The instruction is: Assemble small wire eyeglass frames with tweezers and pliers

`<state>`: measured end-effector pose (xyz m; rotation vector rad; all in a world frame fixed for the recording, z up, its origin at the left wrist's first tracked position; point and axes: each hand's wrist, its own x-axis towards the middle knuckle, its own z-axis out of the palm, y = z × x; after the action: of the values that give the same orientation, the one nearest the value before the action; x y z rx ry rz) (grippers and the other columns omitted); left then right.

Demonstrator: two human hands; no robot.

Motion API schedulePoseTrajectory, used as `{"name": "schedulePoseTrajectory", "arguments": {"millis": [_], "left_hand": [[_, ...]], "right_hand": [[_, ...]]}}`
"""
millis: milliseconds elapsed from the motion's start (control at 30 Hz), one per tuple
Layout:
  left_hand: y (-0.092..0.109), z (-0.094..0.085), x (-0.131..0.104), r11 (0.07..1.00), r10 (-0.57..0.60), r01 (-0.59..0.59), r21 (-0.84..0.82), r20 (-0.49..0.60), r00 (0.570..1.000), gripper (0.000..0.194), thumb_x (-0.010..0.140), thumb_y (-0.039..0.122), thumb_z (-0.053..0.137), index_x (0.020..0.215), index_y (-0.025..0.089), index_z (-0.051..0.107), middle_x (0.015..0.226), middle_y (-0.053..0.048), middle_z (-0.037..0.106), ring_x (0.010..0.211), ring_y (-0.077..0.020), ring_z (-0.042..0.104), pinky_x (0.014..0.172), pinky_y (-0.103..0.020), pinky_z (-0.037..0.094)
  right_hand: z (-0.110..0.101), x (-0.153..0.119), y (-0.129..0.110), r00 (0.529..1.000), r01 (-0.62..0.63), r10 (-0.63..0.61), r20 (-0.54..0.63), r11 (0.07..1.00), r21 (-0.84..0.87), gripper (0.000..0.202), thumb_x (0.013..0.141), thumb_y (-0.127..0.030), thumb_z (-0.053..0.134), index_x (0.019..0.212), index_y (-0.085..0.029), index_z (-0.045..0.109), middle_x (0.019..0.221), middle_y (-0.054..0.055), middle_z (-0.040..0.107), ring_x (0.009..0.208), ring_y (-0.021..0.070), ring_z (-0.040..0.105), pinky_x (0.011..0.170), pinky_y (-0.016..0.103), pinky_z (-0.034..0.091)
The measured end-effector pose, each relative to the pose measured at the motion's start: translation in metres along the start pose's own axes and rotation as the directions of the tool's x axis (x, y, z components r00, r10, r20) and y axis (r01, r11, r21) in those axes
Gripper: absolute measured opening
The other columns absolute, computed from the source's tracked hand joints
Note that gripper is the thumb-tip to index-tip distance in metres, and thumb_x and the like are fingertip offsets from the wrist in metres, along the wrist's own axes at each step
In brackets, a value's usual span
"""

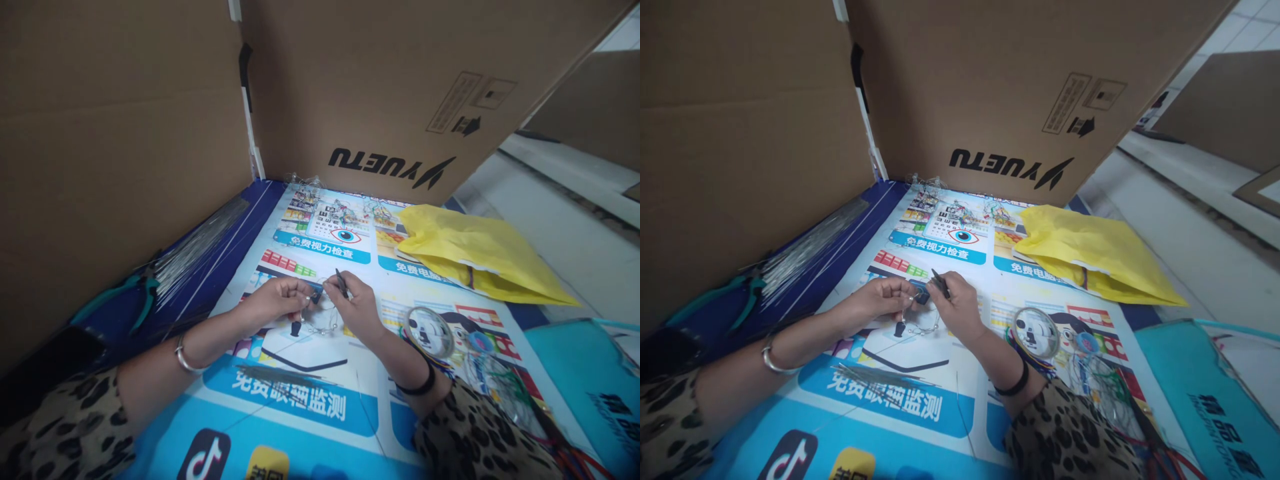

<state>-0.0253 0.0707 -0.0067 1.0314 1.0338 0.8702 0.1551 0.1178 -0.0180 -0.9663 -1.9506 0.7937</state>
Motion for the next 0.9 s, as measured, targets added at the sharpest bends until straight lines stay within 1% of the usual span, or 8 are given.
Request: {"name": "schedulePoseTrajectory", "arguments": {"millis": [133, 367, 500, 600, 700, 833, 900], "left_hand": [[0.0001, 0.0002, -0.0007, 1.0, 0.003, -0.003, 0.0, -0.012, 1.0, 0.022, 0.071, 0.029, 0.065, 0.082, 0.012, 0.058, 0.075, -0.003, 0.063, 0.051, -0.0059, 0.048, 0.052, -0.021, 0.036], [-0.0008, 0.0002, -0.0009, 1.0, -0.003, 0.003, 0.024, -0.015, 1.0, 0.02, 0.074, 0.03, 0.062, 0.08, 0.011, 0.057, 0.064, -0.001, 0.058, 0.053, -0.0072, 0.048, 0.054, -0.021, 0.035], [-0.0002, 0.0008, -0.0011, 0.999, -0.019, 0.02, 0.047, -0.032, 0.999, 0.021, 0.075, 0.032, 0.061, 0.078, 0.012, 0.056, 0.055, 0.001, 0.055, 0.05, -0.0073, 0.046, 0.051, -0.02, 0.032], [0.0011, 0.0019, -0.0019, 0.997, -0.026, 0.029, 0.069, -0.037, 0.999, 0.021, 0.074, 0.032, 0.061, 0.077, 0.012, 0.056, 0.055, 0.001, 0.056, 0.048, -0.0066, 0.045, 0.048, -0.019, 0.029], [0.0014, 0.0027, -0.0024, 0.998, -0.027, 0.029, 0.059, -0.04, 0.999, 0.02, 0.074, 0.032, 0.06, 0.076, 0.012, 0.055, 0.055, 0.001, 0.056, 0.048, -0.0065, 0.046, 0.049, -0.019, 0.03], [-0.0001, 0.0025, -0.0018, 0.999, -0.03, 0.03, 0.029, -0.024, 0.999, 0.02, 0.076, 0.033, 0.059, 0.077, 0.013, 0.052, 0.054, 0.002, 0.055, 0.047, -0.0055, 0.044, 0.048, -0.018, 0.029], [-0.0006, 0.002, -0.0014, 0.999, -0.027, 0.027, 0.04, -0.017, 1.0, 0.02, 0.076, 0.033, 0.059, 0.077, 0.014, 0.052, 0.054, 0.003, 0.054, 0.045, -0.0048, 0.042, 0.046, -0.018, 0.027]], "right_hand": [[0.0002, 0.0001, -0.0001, 1.0, -0.004, 0.004, -0.002, 1.0, -0.001, 0.018, 0.082, -0.033, 0.051, 0.073, -0.019, 0.056, 0.066, -0.001, 0.053, 0.062, 0.0116, 0.047, 0.06, 0.024, 0.039], [0.0009, 0.0, 0.0012, 1.0, -0.015, 0.015, -0.008, 1.0, 0.008, 0.016, 0.081, -0.032, 0.053, 0.073, -0.019, 0.056, 0.066, -0.001, 0.054, 0.06, 0.0108, 0.047, 0.059, 0.023, 0.039], [0.0007, 0.0002, -0.0001, 1.0, -0.012, 0.012, 0.008, 1.0, 0.01, 0.016, 0.081, -0.032, 0.052, 0.072, -0.019, 0.056, 0.065, -0.001, 0.053, 0.06, 0.011, 0.047, 0.059, 0.023, 0.039], [0.0008, 0.0005, 0.0, 1.0, -0.013, 0.013, 0.024, 1.0, 0.008, 0.017, 0.081, -0.032, 0.052, 0.072, -0.019, 0.055, 0.064, -0.002, 0.052, 0.06, 0.0108, 0.047, 0.059, 0.023, 0.039], [0.0011, 0.0008, 0.0007, 0.999, -0.02, 0.02, 0.031, 1.0, 0.016, 0.017, 0.081, -0.032, 0.052, 0.073, -0.018, 0.056, 0.064, -0.002, 0.052, 0.06, 0.0106, 0.047, 0.059, 0.023, 0.039], [0.0009, 0.0009, 0.0002, 0.999, -0.028, 0.027, 0.035, 0.999, 0.028, 0.016, 0.081, -0.032, 0.053, 0.074, -0.018, 0.057, 0.066, -0.001, 0.054, 0.062, 0.011, 0.05, 0.06, 0.023, 0.04], [0.0009, 0.0008, 0.0001, 0.999, -0.035, 0.033, 0.036, 0.999, 0.04, 0.016, 0.08, -0.033, 0.054, 0.076, -0.018, 0.059, 0.067, -0.001, 0.056, 0.063, 0.0115, 0.051, 0.061, 0.023, 0.041]]}}
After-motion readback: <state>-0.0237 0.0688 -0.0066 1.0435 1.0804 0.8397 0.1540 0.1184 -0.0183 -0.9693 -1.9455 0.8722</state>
